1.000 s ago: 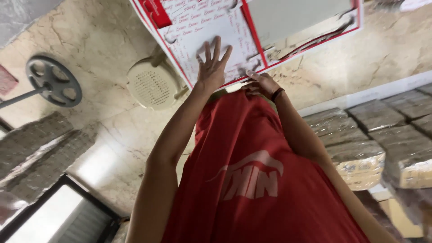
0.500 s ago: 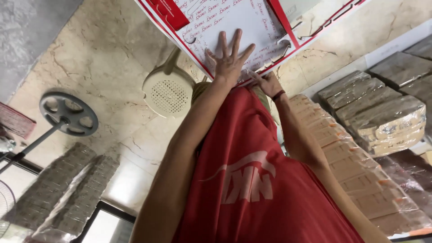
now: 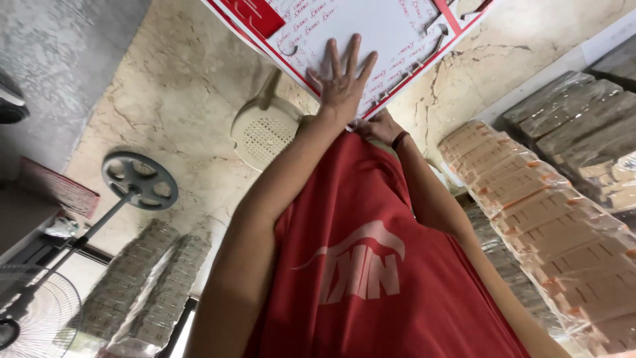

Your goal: Preparing cardboard box components by punching out perforated center sections and stacking the frames.

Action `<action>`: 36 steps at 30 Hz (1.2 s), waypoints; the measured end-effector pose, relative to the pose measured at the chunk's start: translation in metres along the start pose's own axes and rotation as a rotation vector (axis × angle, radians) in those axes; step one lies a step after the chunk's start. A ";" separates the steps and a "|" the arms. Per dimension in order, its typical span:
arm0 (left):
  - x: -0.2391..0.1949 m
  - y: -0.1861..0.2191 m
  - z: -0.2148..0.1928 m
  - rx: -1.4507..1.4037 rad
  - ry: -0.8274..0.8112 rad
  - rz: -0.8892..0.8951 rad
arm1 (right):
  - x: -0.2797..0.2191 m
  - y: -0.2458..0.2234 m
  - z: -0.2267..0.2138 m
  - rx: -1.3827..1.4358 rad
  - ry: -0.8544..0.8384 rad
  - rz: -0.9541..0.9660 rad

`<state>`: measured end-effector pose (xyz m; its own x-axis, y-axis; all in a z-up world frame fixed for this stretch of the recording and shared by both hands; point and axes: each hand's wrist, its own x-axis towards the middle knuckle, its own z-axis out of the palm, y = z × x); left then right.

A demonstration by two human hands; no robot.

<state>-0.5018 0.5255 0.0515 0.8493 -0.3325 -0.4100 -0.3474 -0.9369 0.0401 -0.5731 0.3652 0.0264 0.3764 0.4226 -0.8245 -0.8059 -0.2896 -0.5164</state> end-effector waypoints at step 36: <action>0.009 -0.004 -0.036 -0.069 -0.426 0.071 | -0.045 -0.022 0.063 0.573 0.098 0.001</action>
<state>-0.4785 0.5223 0.0804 0.5791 -0.3355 -0.7431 -0.3592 -0.9232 0.1368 -0.6014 0.4065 0.0898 0.3938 0.3331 -0.8567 -0.9149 0.2326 -0.3301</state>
